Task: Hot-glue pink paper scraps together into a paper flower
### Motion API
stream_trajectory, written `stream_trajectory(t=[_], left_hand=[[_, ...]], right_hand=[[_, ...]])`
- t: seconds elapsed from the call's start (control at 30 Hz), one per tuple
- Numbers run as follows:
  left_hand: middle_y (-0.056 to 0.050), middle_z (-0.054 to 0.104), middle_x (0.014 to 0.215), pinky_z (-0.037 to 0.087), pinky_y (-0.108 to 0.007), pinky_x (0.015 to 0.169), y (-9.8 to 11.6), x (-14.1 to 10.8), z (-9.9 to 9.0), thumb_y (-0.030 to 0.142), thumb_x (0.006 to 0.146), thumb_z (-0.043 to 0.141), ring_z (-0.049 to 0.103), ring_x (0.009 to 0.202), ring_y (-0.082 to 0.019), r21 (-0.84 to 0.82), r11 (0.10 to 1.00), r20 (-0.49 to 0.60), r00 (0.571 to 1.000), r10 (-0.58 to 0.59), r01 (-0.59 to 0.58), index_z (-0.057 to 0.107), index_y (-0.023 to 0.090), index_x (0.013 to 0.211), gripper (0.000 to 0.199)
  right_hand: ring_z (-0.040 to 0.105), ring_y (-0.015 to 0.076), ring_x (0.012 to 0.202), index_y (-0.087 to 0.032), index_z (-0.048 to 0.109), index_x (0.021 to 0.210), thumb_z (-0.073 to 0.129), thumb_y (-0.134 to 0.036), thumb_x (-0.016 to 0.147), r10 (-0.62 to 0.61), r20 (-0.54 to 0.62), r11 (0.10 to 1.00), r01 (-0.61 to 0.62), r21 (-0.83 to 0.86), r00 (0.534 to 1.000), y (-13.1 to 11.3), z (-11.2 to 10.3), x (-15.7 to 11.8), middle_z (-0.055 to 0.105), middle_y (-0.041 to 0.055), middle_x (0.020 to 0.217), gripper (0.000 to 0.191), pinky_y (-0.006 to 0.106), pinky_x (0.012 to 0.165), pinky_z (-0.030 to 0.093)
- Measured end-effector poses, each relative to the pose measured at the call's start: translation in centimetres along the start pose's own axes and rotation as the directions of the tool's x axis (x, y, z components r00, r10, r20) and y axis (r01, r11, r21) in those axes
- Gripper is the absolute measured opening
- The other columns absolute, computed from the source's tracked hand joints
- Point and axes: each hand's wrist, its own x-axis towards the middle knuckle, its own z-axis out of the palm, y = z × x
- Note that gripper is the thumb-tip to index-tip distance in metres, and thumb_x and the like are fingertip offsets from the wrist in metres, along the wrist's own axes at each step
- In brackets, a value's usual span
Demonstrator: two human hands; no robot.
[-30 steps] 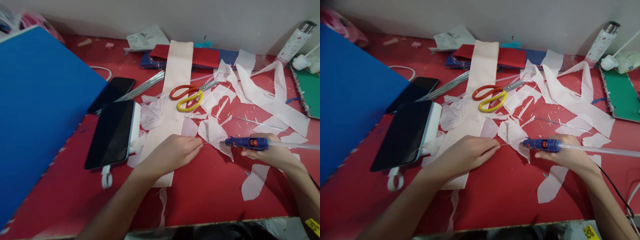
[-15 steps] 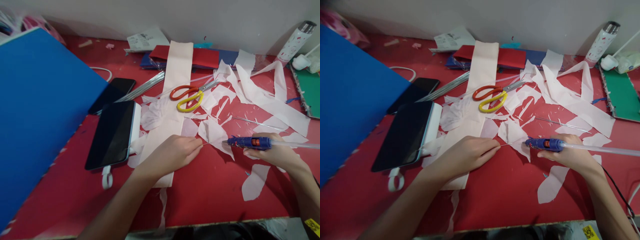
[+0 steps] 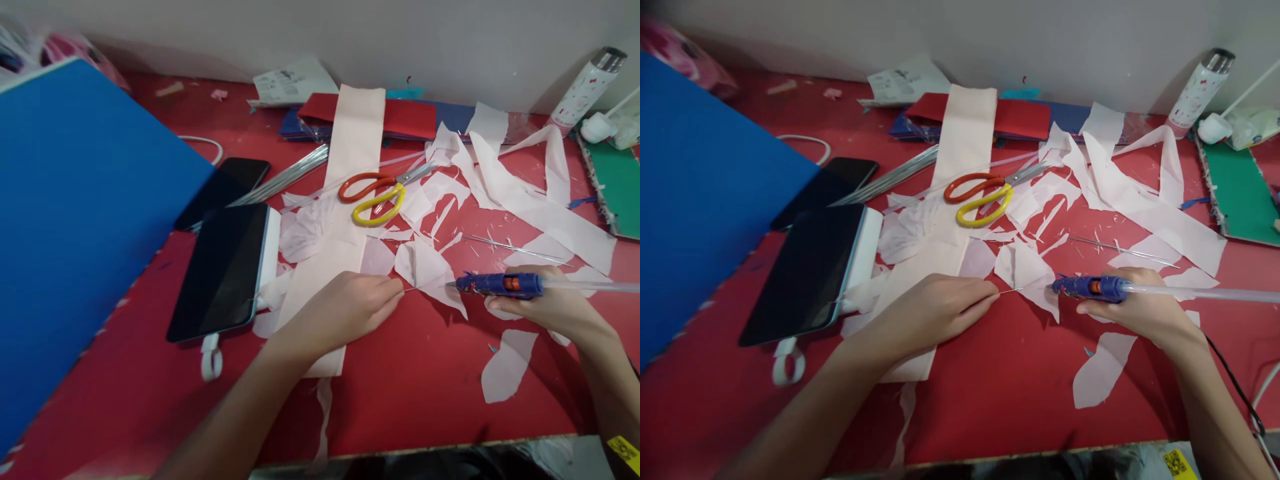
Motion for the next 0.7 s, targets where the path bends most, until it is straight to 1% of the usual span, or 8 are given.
stream_trajectory(t=[0.13,0.27,0.5,0.63,0.7], left_hand=[[0.0,0.06,0.064,0.032,-0.024,0.055,0.1,0.0,-0.1,0.022,0.094,0.031,0.053,0.056,-0.012,-0.001,1.0,-0.002,1.0,0.001,-0.001,0.054,0.018,0.071,0.033],[0.001,0.06,0.064,0.033,-0.024,0.054,0.1,0.1,-0.2,0.022,0.093,0.031,0.053,0.056,-0.012,-0.021,1.0,-0.013,1.0,0.0,0.0,0.055,0.018,0.071,0.032],[0.001,0.061,0.065,0.033,-0.024,0.055,0.0,-0.1,0.1,0.022,0.093,0.032,0.054,0.058,-0.012,-0.013,1.0,-0.004,1.0,-0.007,0.007,0.055,0.018,0.072,0.031],[0.0,0.061,0.066,0.033,-0.025,0.055,0.0,0.0,0.0,0.023,0.093,0.032,0.055,0.059,-0.012,-0.009,1.0,0.002,1.0,-0.01,0.01,0.055,0.018,0.072,0.031],[0.0,0.061,0.065,0.033,-0.025,0.055,0.1,0.0,-0.1,0.023,0.093,0.031,0.054,0.058,-0.012,-0.005,1.0,-0.004,1.0,-0.004,0.004,0.054,0.018,0.071,0.032]], right_hand=[[0.049,0.0136,0.047,-0.023,0.061,0.062,0.063,-0.059,0.068,-0.048,-0.041,0.999,0.047,-0.016,0.998,0.0,-0.1,0.0,0.058,-0.0006,0.053,0.036,0.026,0.044,0.033],[0.053,0.0152,0.05,-0.023,0.063,0.065,0.063,-0.061,0.068,-0.07,-0.051,0.997,0.068,-0.025,0.996,0.2,0.0,0.0,0.061,0.001,0.057,0.038,0.026,0.046,0.035],[0.058,0.016,0.055,-0.023,0.067,0.071,0.064,-0.059,0.068,-0.048,-0.036,0.999,0.048,0.012,0.998,0.8,-0.1,-0.1,0.067,0.0022,0.066,0.036,0.026,0.048,0.039],[0.06,0.0168,0.057,-0.022,0.068,0.072,0.065,-0.058,0.067,0.017,0.0,0.999,-0.017,0.05,1.0,1.0,-0.3,-0.1,0.068,0.0025,0.069,0.036,0.026,0.049,0.042],[0.06,0.0169,0.057,-0.022,0.068,0.072,0.066,-0.057,0.067,0.032,-0.001,0.998,-0.032,0.059,0.999,1.0,-0.3,-0.1,0.068,0.0025,0.068,0.036,0.026,0.049,0.042]])
